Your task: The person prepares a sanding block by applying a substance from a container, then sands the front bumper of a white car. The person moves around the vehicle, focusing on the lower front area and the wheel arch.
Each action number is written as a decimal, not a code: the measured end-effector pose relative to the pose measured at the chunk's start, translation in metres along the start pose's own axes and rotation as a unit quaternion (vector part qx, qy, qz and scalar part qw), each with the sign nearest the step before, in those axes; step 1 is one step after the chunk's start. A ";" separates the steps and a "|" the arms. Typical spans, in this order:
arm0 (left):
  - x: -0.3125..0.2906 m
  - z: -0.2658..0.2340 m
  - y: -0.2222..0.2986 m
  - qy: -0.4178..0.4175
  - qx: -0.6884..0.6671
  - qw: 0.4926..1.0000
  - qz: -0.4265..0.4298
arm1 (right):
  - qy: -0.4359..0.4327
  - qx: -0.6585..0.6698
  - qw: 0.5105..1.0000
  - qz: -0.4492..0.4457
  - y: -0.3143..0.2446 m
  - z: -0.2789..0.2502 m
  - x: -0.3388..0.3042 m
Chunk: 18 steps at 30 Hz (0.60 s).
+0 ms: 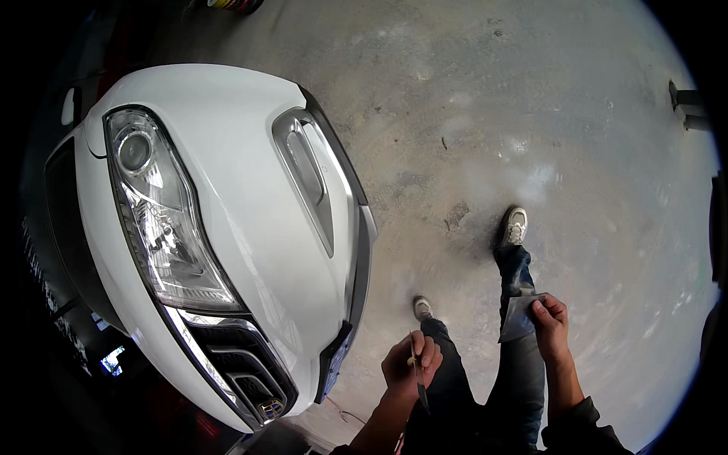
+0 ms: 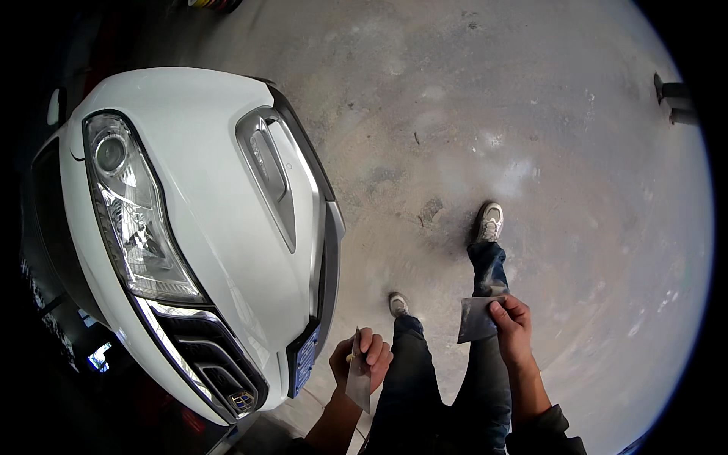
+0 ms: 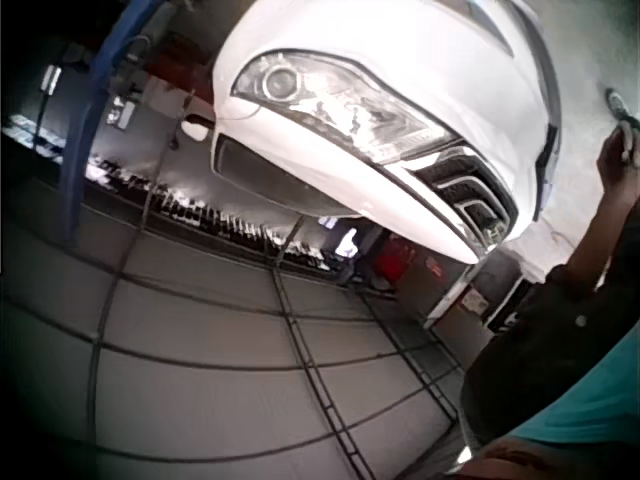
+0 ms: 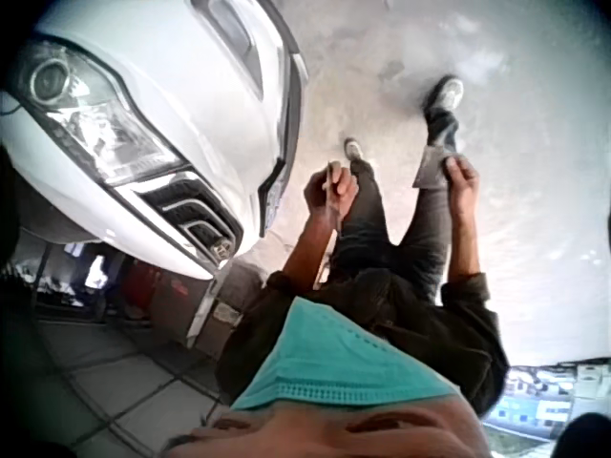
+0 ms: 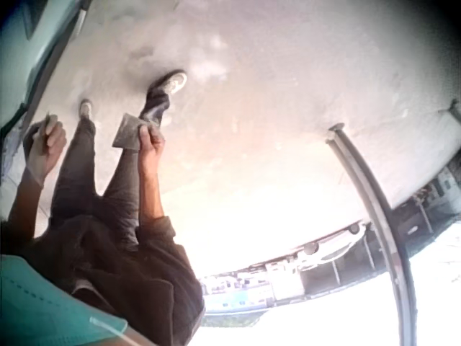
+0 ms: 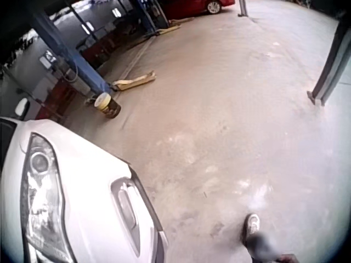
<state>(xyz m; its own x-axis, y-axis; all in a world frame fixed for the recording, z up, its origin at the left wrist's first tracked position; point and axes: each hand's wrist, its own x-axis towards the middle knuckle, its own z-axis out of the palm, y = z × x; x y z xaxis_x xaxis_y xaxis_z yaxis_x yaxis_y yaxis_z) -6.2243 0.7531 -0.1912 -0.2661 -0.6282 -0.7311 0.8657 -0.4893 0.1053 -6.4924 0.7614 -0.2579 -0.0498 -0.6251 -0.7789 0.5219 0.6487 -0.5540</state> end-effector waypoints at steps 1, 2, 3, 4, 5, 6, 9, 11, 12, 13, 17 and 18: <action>0.013 0.012 -0.010 0.002 0.007 1.000 0.010 | -0.008 -0.005 1.000 0.008 -0.023 -0.011 0.016; 0.024 0.025 -0.020 0.002 0.014 1.000 0.015 | 0.002 -0.064 0.998 -0.008 -0.038 -0.027 0.032; 0.035 0.038 -0.027 0.018 -0.011 1.000 0.010 | 0.015 -0.122 0.992 -0.021 -0.059 -0.035 0.049; 0.041 0.045 -0.032 0.030 -0.023 0.999 0.009 | 0.015 -0.172 0.984 -0.034 -0.076 -0.044 0.068; 0.045 0.050 -0.033 0.040 -0.024 0.999 0.001 | 0.001 -0.212 0.976 -0.057 -0.091 -0.047 0.086; 0.049 0.052 -0.035 0.049 -0.025 0.998 -0.009 | -0.012 -0.252 0.964 -0.082 -0.106 -0.046 0.106; 0.046 0.053 -0.033 0.100 -0.063 0.993 0.021 | -0.109 -0.292 0.948 -0.069 -0.132 -0.003 0.159; 0.038 0.050 -0.028 0.128 -0.082 0.987 0.045 | -0.213 -0.349 0.909 -0.081 -0.138 0.056 0.189; 0.031 0.045 -0.025 0.141 -0.089 0.985 0.048 | -0.266 -0.389 0.877 -0.094 -0.143 0.092 0.199; 0.025 0.040 -0.022 0.166 -0.106 0.979 0.052 | -0.319 -0.430 0.840 -0.087 -0.151 0.129 0.207; 0.009 0.035 -0.009 0.172 -0.132 0.972 0.091 | -0.461 -0.320 0.827 -0.012 -0.125 0.249 0.229; 0.005 0.031 -0.006 0.173 -0.133 0.971 0.097 | -0.476 -0.331 0.814 -0.032 -0.118 0.276 0.229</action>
<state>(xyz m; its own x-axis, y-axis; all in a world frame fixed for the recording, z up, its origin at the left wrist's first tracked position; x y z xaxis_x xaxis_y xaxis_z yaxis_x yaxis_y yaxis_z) -6.2437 0.7340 -0.1745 0.0321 -0.4290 -0.9028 0.9764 -0.1795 0.1200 -6.3306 0.4224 -0.2898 0.7885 -0.5157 -0.3351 -0.0448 0.4953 -0.8675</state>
